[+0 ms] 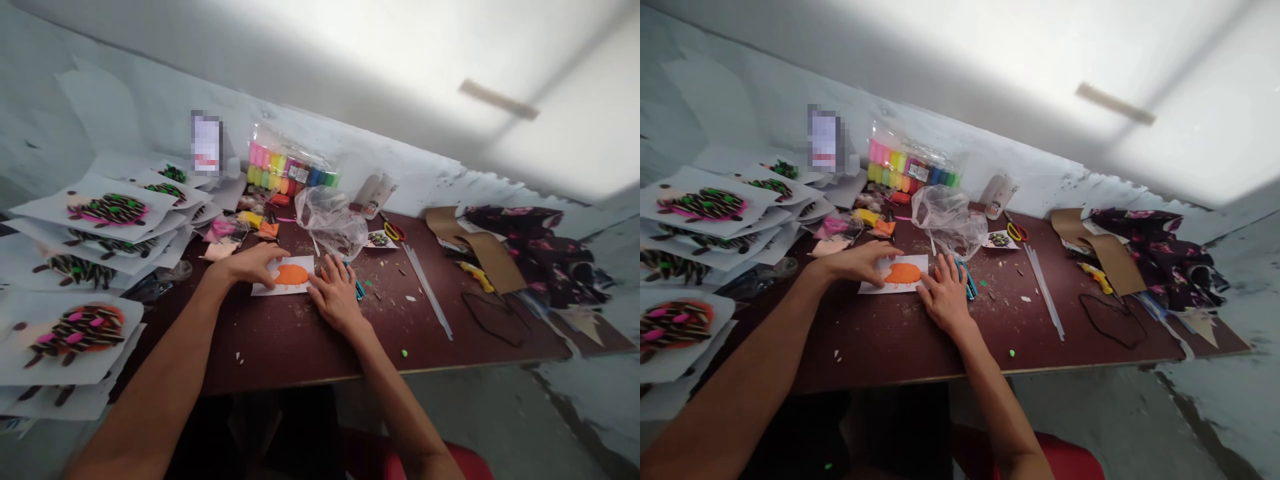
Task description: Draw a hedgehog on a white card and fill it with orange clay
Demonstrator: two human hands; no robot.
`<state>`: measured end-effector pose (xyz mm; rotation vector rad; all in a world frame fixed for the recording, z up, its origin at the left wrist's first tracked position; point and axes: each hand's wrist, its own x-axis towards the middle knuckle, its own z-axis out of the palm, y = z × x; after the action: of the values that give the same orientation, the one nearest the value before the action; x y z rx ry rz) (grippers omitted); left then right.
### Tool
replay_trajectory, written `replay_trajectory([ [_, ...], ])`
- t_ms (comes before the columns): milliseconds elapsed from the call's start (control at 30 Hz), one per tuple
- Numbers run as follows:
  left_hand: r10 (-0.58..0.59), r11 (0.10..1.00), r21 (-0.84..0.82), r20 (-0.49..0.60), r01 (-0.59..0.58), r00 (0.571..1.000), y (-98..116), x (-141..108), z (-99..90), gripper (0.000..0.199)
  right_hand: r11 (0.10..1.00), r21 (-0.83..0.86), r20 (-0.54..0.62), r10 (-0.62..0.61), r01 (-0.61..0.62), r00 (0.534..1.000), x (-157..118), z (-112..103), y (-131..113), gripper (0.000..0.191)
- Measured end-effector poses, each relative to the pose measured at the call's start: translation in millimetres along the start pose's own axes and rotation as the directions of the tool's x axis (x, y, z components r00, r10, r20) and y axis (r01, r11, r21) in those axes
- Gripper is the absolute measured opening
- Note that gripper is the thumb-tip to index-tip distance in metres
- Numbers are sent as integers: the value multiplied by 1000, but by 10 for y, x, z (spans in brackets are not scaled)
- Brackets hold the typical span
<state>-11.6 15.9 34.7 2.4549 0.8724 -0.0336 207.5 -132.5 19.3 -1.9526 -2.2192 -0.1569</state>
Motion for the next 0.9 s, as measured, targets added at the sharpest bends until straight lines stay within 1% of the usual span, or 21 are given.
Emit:
replay_trajectory([
  [200,10,1000,-5,0,-10,1000,-19,7,5,87,1000,4,-66,-17,18,998,-22,-10,-4,37],
  [433,40,999,-17,-7,-40,999,-28,5,2,86,997,9,-51,-79,79,996,-31,-13,-24,31],
  [533,32,999,-33,9,-32,999,-25,-3,-7,87,995,14,-66,-97,98,993,-36,-30,-27,29],
  [633,25,999,-24,8,-24,1000,-23,-5,-7,87,992,19,-56,-125,126,991,-41,-33,-33,28],
  [800,14,1000,-10,9,-14,1000,-15,-2,-5,88,991,28,-44,-126,127,991,-40,-15,-33,29],
  [900,12,1000,-12,19,-12,1000,-2,-6,-16,88,993,38,-61,-109,112,992,-35,-16,-36,29],
])
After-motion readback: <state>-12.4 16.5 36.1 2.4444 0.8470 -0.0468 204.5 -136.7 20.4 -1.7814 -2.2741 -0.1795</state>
